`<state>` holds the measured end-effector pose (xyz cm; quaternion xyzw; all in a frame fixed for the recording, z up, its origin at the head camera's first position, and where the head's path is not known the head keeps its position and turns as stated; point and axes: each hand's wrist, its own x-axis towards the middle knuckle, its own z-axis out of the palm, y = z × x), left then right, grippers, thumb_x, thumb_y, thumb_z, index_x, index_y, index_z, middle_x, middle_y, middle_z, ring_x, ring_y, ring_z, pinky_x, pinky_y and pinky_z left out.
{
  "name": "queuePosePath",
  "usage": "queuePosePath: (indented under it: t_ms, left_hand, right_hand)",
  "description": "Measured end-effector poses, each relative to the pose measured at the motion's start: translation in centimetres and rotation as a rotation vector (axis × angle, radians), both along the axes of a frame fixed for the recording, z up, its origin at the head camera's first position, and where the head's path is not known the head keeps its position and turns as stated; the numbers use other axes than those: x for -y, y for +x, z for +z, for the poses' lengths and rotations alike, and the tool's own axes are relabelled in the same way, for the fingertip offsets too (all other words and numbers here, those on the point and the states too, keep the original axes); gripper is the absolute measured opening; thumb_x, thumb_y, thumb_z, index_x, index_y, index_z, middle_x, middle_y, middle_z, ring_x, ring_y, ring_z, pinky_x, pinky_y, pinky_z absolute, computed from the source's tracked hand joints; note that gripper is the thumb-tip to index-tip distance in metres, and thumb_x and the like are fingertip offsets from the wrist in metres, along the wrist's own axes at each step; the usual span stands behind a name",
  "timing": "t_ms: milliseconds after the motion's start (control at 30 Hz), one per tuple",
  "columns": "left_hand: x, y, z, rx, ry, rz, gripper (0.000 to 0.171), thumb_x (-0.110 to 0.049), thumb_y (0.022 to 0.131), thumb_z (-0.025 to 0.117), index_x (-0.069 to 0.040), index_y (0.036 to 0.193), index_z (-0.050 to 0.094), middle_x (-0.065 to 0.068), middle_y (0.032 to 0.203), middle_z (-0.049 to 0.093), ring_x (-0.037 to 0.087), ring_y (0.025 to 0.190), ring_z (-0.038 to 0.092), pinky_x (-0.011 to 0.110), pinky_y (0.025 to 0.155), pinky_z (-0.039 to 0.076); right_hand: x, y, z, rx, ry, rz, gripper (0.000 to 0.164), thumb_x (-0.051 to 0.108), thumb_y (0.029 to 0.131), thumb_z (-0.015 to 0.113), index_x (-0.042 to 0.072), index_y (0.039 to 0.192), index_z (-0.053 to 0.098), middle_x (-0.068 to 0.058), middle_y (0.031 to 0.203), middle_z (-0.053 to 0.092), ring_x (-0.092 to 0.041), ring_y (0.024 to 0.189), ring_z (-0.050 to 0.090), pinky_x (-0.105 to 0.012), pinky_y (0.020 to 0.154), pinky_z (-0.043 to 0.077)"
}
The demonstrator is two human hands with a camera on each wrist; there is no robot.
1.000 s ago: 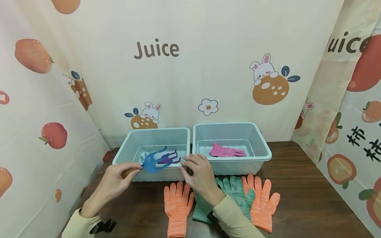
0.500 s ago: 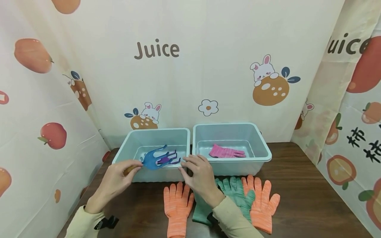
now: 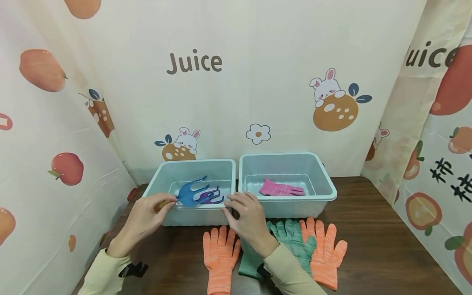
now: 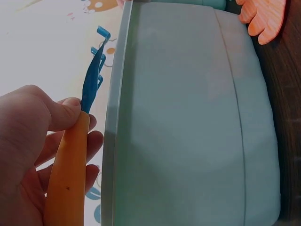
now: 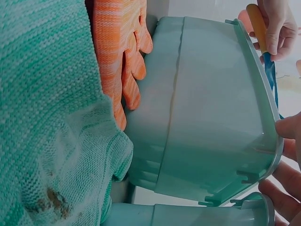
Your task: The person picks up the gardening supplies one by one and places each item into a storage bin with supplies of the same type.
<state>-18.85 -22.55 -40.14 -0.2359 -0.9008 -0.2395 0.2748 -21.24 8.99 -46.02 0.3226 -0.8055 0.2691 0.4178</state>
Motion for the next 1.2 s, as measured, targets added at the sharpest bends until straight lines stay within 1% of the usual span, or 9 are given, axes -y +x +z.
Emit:
queuePosePath:
  t_ms: [167, 233, 333, 400, 567, 667, 800, 1000, 1200]
  left_hand:
    - [-0.2, -0.4, 0.2, 0.031, 0.004, -0.005, 0.015, -0.007, 0.09, 0.085, -0.013, 0.103, 0.083, 0.002, 0.102, 0.083, 0.016, 0.09, 0.077, 0.045, 0.083, 0.065]
    - [-0.3, -0.5, 0.2, 0.056, 0.01, -0.013, 0.015, -0.007, 0.091, 0.084, -0.013, 0.105, 0.083, 0.003, 0.104, 0.083, 0.019, 0.095, 0.078, 0.048, 0.088, 0.064]
    - [-0.6, -0.9, 0.4, 0.091, 0.014, -0.018, 0.016, -0.007, 0.092, 0.082, -0.013, 0.108, 0.083, 0.003, 0.106, 0.083, 0.021, 0.097, 0.078, 0.049, 0.089, 0.064]
    - [-0.8, -1.2, 0.4, 0.109, 0.018, -0.017, 0.016, -0.008, 0.093, 0.082, -0.012, 0.108, 0.083, 0.003, 0.106, 0.083, 0.02, 0.096, 0.077, 0.047, 0.089, 0.064]
    - [-0.9, -1.8, 0.5, 0.141, 0.028, -0.007, 0.013, -0.01, 0.093, 0.082, -0.012, 0.107, 0.084, 0.002, 0.103, 0.083, 0.017, 0.089, 0.074, 0.036, 0.078, 0.062]
    - [-0.9, -2.1, 0.7, 0.153, 0.03, -0.003, 0.013, -0.013, 0.094, 0.082, -0.012, 0.107, 0.084, 0.002, 0.103, 0.083, 0.016, 0.088, 0.073, 0.033, 0.076, 0.06]
    - [-1.0, -2.5, 0.8, 0.155, 0.019, 0.002, 0.013, -0.015, 0.095, 0.081, -0.012, 0.108, 0.084, 0.002, 0.104, 0.083, 0.017, 0.091, 0.075, 0.035, 0.078, 0.061]
    - [-1.1, -3.1, 0.8, 0.173, 0.01, 0.012, 0.013, -0.014, 0.094, 0.082, -0.012, 0.107, 0.084, 0.004, 0.103, 0.083, 0.018, 0.089, 0.075, 0.037, 0.077, 0.061]
    - [-1.1, -3.7, 0.6, 0.216, 0.001, 0.018, 0.014, -0.014, 0.096, 0.08, -0.012, 0.109, 0.084, 0.004, 0.106, 0.083, 0.022, 0.095, 0.076, 0.044, 0.086, 0.064]
  right_hand:
    - [0.0, -0.1, -0.1, -0.004, 0.006, -0.001, 0.023, 0.018, 0.078, 0.095, 0.011, 0.098, 0.085, -0.007, 0.108, 0.082, -0.028, 0.108, 0.077, -0.053, 0.104, 0.056]
    - [0.1, -0.1, -0.1, -0.005, 0.006, 0.0, 0.023, 0.018, 0.078, 0.095, 0.01, 0.098, 0.085, -0.007, 0.109, 0.082, -0.028, 0.108, 0.077, -0.053, 0.103, 0.056]
    - [0.1, -0.1, -0.1, -0.003, 0.003, 0.001, 0.023, 0.018, 0.078, 0.094, 0.01, 0.098, 0.085, -0.007, 0.109, 0.082, -0.028, 0.108, 0.077, -0.053, 0.103, 0.056]
    - [0.1, -0.1, -0.1, 0.0, -0.001, 0.003, 0.023, 0.018, 0.078, 0.095, 0.01, 0.099, 0.085, -0.006, 0.11, 0.082, -0.027, 0.108, 0.077, -0.053, 0.103, 0.056]
    - [0.2, -0.1, -0.1, 0.018, -0.002, 0.006, 0.024, 0.02, 0.08, 0.094, 0.011, 0.1, 0.086, -0.006, 0.111, 0.082, -0.028, 0.11, 0.076, -0.053, 0.104, 0.055]
    - [0.2, -0.1, 0.0, 0.034, 0.0, 0.009, 0.023, 0.02, 0.081, 0.093, 0.011, 0.1, 0.086, -0.006, 0.111, 0.082, -0.028, 0.111, 0.076, -0.052, 0.106, 0.054]
    - [0.2, -0.1, 0.1, 0.043, -0.001, 0.01, 0.023, 0.021, 0.082, 0.093, 0.011, 0.101, 0.086, -0.006, 0.112, 0.082, -0.027, 0.112, 0.076, -0.051, 0.107, 0.054]
    - [0.2, -0.2, -0.1, 0.014, -0.004, 0.017, 0.024, 0.02, 0.08, 0.094, 0.011, 0.1, 0.086, -0.006, 0.11, 0.082, -0.028, 0.109, 0.076, -0.053, 0.104, 0.055]
    - [0.0, -0.1, -0.3, 0.02, -0.013, 0.009, 0.023, 0.02, 0.08, 0.094, 0.012, 0.1, 0.086, -0.006, 0.11, 0.082, -0.028, 0.11, 0.076, -0.052, 0.105, 0.055]
